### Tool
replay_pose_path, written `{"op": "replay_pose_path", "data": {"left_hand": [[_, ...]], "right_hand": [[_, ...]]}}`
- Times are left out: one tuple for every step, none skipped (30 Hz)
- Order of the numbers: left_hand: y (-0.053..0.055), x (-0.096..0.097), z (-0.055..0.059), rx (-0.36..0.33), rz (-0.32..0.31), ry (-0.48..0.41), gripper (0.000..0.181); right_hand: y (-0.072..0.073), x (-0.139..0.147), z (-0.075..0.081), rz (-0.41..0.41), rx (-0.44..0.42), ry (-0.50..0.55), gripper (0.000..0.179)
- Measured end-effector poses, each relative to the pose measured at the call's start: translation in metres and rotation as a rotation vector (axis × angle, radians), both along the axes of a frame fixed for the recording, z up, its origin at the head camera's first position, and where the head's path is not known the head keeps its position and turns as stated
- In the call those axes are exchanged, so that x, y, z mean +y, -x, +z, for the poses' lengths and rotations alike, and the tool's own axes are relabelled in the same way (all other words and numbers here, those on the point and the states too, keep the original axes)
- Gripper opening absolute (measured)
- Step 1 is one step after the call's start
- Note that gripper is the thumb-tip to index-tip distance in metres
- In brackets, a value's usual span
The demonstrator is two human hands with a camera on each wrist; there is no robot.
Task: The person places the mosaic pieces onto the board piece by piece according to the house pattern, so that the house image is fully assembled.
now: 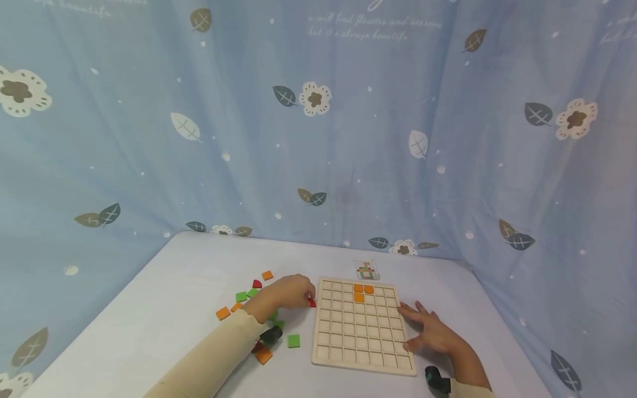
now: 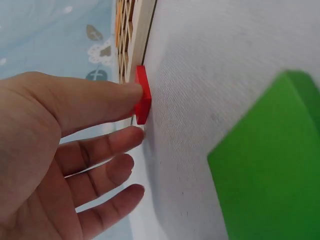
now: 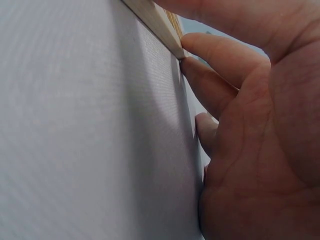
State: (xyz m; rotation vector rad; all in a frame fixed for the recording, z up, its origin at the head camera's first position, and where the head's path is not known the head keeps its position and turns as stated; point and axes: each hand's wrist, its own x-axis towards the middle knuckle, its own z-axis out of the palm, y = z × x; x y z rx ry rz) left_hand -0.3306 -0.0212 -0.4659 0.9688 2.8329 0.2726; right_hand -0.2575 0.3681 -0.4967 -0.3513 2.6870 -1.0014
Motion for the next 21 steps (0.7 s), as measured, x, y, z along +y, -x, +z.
{"op": "replay_pose_path", "data": {"left_hand": [[0.000,0.000,0.000,-0.013,0.004,-0.007,0.008],[0.001,0.000,-0.001,-0.020,0.003,-0.015,0.008],[0.001,0.001,-0.002,-0.028,0.005,-0.023,0.008],[0.001,0.001,-0.002,-0.037,0.007,-0.030,0.008],[0.002,0.001,-0.003,-0.042,0.007,-0.036,0.009],[0.002,0.001,-0.003,-0.050,0.008,-0.043,0.010],[0.002,0.001,-0.004,-0.054,0.007,-0.046,0.011],[0.002,0.001,-0.004,-0.056,0.006,-0.048,0.011],[0.003,0.001,-0.004,-0.059,0.006,-0.048,0.011],[0.003,0.001,-0.004,-0.060,0.005,-0.049,0.012],[0.003,0.000,-0.004,-0.056,0.004,-0.049,0.012],[0.003,-0.001,-0.003,-0.052,0.000,-0.045,0.011],[0.003,-0.002,-0.002,-0.043,-0.004,-0.040,0.010],[0.003,-0.003,-0.002,-0.033,-0.012,-0.034,0.010],[0.004,-0.003,-0.001,-0.020,-0.021,-0.029,0.009],[0.004,-0.004,0.000,-0.008,-0.027,-0.026,0.009],[0.004,-0.004,0.002,0.003,-0.035,-0.024,0.008],[0.004,-0.004,0.003,0.014,-0.046,-0.025,0.008],[0.004,-0.003,0.004,0.025,-0.057,-0.027,0.008],[0.004,-0.003,0.005,0.031,-0.066,-0.034,0.008],[0.004,-0.002,0.007,0.036,-0.076,-0.042,0.008]], "right_hand": [[0.000,0.001,0.000,-0.001,-0.002,-0.001,0.099],[-0.001,0.001,0.001,-0.003,-0.002,-0.003,0.099],[-0.001,0.002,0.001,-0.002,-0.002,-0.001,0.099],[-0.001,0.002,0.001,-0.003,-0.001,0.000,0.099],[-0.001,0.002,0.001,-0.004,-0.001,-0.001,0.099],[-0.001,0.003,0.001,-0.003,-0.002,0.002,0.098],[-0.001,0.003,0.001,-0.001,-0.002,0.008,0.098],[-0.001,0.003,0.000,0.005,0.001,0.010,0.098],[-0.001,0.004,0.000,0.009,0.004,0.014,0.098],[0.000,0.004,-0.001,0.012,0.008,0.015,0.098],[0.000,0.004,-0.001,0.017,0.012,0.017,0.098],[0.000,0.004,-0.001,0.020,0.017,0.017,0.098],[0.000,0.004,-0.002,0.023,0.023,0.016,0.098],[0.000,0.004,-0.002,0.022,0.026,0.013,0.098],[0.000,0.004,-0.002,0.022,0.028,0.010,0.098],[0.000,0.004,-0.003,0.022,0.028,0.007,0.098],[0.001,0.004,-0.003,0.022,0.027,0.005,0.098],[0.001,0.003,-0.003,0.019,0.026,0.005,0.098],[0.001,0.003,-0.003,0.020,0.024,0.008,0.098],[0.001,0.003,-0.003,0.018,0.023,0.010,0.098],[0.001,0.002,-0.003,0.019,0.019,0.017,0.098]]}}
